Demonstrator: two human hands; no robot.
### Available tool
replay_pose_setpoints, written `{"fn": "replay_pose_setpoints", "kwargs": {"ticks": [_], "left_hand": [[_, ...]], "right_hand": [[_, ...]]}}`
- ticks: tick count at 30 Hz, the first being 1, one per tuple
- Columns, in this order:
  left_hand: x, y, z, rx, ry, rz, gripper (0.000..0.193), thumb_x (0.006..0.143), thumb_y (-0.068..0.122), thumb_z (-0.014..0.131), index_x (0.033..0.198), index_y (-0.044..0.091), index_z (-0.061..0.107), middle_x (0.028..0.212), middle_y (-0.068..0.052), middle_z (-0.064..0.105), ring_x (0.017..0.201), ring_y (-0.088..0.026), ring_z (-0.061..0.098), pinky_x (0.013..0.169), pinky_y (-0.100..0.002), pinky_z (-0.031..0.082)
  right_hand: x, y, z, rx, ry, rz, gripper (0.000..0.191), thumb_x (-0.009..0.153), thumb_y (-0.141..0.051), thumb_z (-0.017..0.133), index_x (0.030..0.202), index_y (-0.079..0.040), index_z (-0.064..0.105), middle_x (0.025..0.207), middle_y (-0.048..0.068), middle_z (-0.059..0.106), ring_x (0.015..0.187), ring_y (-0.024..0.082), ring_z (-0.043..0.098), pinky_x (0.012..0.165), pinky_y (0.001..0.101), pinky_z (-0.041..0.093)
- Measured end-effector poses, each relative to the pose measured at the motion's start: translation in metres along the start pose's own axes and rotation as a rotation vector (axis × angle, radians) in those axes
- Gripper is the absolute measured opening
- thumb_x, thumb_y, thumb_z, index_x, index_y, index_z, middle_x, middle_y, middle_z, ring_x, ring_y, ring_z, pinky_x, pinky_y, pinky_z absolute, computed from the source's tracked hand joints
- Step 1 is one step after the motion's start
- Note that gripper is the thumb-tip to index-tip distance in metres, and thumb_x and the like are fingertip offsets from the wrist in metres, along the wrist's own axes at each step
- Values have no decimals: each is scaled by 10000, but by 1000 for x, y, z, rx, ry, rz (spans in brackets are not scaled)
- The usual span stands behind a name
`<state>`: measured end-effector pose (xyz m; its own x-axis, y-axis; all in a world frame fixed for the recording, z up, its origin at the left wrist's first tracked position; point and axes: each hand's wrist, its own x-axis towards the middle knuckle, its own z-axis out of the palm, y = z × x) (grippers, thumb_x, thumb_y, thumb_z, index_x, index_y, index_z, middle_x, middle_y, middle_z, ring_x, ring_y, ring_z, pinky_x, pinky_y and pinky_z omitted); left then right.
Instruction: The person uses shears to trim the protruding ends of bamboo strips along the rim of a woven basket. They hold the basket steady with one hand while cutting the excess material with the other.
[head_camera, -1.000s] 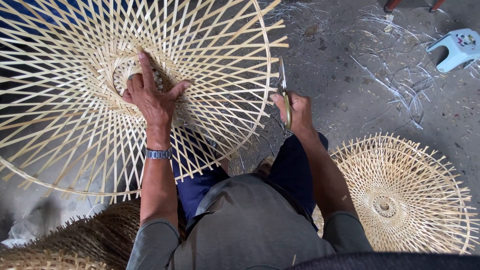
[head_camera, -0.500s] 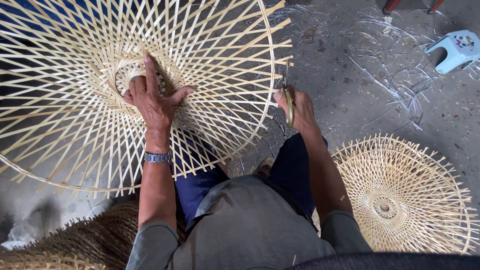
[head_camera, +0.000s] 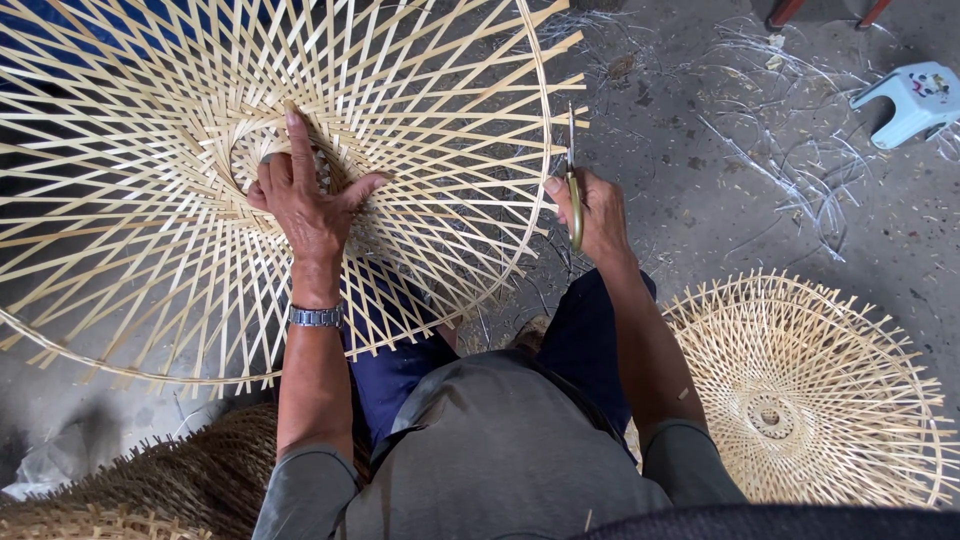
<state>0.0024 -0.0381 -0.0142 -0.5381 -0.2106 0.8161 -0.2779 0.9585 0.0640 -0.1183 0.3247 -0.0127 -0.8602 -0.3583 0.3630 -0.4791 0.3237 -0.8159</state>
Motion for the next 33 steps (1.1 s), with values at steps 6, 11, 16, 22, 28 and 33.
{"fn": "replay_pose_setpoints", "kwargs": {"ticks": [6, 11, 16, 22, 28, 33], "left_hand": [[4, -1, 1, 43, 6, 0, 1292, 717, 975, 635, 1665, 170, 285, 919, 31, 466, 895, -188, 432, 881, -425, 284], [5, -1, -2, 43, 36, 30, 1283, 736, 974, 622, 1679, 176, 274, 931, 27, 452, 915, -192, 436, 894, -422, 282], [8, -9, 0, 34, 35, 51, 1260, 744, 960, 642, 1675, 186, 290, 931, 22, 466, 915, -195, 441, 895, -425, 281], [9, -20, 0, 25, 14, 105, 1263, 763, 964, 659, 1674, 167, 299, 930, 6, 474, 918, -207, 445, 902, -432, 284], [5, -19, -3, -4, -31, 105, 1250, 751, 965, 630, 1662, 158, 344, 919, 1, 474, 916, -209, 451, 909, -444, 287], [6, -19, -2, 14, -40, 110, 1235, 761, 973, 607, 1639, 135, 383, 889, 4, 467, 878, -208, 445, 888, -444, 286]], "right_hand": [[2, -6, 1, 2, 32, -7, 421, 1023, -428, 593, 892, -40, 694, 587, 37, 638, 500, 129, 644, 468, 299, 544], [-2, -1, 5, 63, 68, -13, 389, 1011, -375, 636, 796, -54, 681, 528, 31, 593, 452, 115, 595, 419, 297, 487], [-8, 13, 9, 188, 105, 13, 421, 988, -413, 642, 775, -50, 665, 525, 49, 581, 435, 139, 572, 402, 335, 461], [-3, 34, -2, 4, -63, -38, 650, 1008, -680, 392, 816, -100, 615, 643, 38, 635, 544, 179, 643, 505, 374, 541], [6, 29, -1, -53, -86, -1, 705, 965, -751, 386, 830, -96, 608, 636, 44, 638, 552, 177, 663, 530, 368, 564], [9, 13, -4, -33, -86, 51, 712, 947, -752, 424, 837, -81, 635, 617, 51, 644, 549, 179, 678, 531, 367, 572]]}}
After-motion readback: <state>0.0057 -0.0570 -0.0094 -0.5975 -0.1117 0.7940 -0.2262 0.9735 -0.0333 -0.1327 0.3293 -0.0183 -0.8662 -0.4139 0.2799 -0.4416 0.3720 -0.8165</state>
